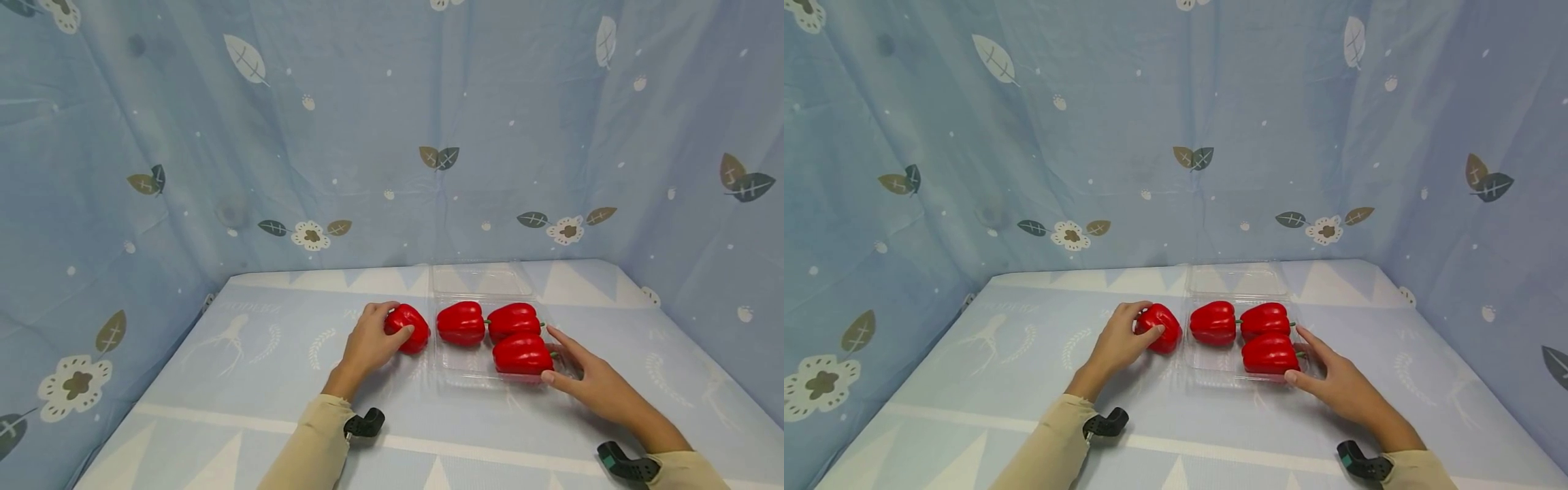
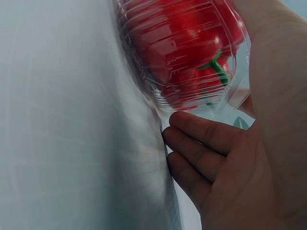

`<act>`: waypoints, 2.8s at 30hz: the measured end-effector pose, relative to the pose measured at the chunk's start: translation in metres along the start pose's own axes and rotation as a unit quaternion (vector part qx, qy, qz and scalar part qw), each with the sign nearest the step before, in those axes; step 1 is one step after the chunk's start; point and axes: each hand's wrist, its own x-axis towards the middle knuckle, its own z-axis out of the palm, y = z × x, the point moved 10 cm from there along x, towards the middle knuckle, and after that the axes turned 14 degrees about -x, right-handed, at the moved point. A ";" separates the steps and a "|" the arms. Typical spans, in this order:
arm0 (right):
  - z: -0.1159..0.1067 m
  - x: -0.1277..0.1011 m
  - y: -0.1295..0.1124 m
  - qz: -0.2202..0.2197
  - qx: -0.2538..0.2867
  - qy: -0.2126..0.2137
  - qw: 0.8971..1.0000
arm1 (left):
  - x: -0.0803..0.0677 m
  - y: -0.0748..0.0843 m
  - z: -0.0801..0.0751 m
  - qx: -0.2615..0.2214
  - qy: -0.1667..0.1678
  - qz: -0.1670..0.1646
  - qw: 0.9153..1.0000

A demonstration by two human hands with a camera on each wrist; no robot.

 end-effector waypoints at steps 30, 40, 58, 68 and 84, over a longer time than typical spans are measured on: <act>0.003 0.001 0.002 0.007 0.000 -0.011 1.000 | -0.003 -0.001 0.009 -0.062 -0.027 -0.014 0.998; 0.000 0.000 0.000 0.005 0.001 -0.006 1.000 | -0.003 0.000 0.009 -0.055 -0.032 -0.007 0.998; -0.001 -0.001 -0.001 0.005 0.003 -0.004 1.000 | -0.003 -0.006 0.010 -0.039 -0.044 -0.021 0.998; 0.000 0.000 0.000 0.003 0.001 -0.008 1.000 | -0.002 -0.009 0.004 -0.116 -0.030 -0.042 0.992; 0.001 0.000 -0.001 0.013 0.002 -0.012 1.000 | 0.001 0.003 -0.009 -0.181 -0.007 -0.006 0.983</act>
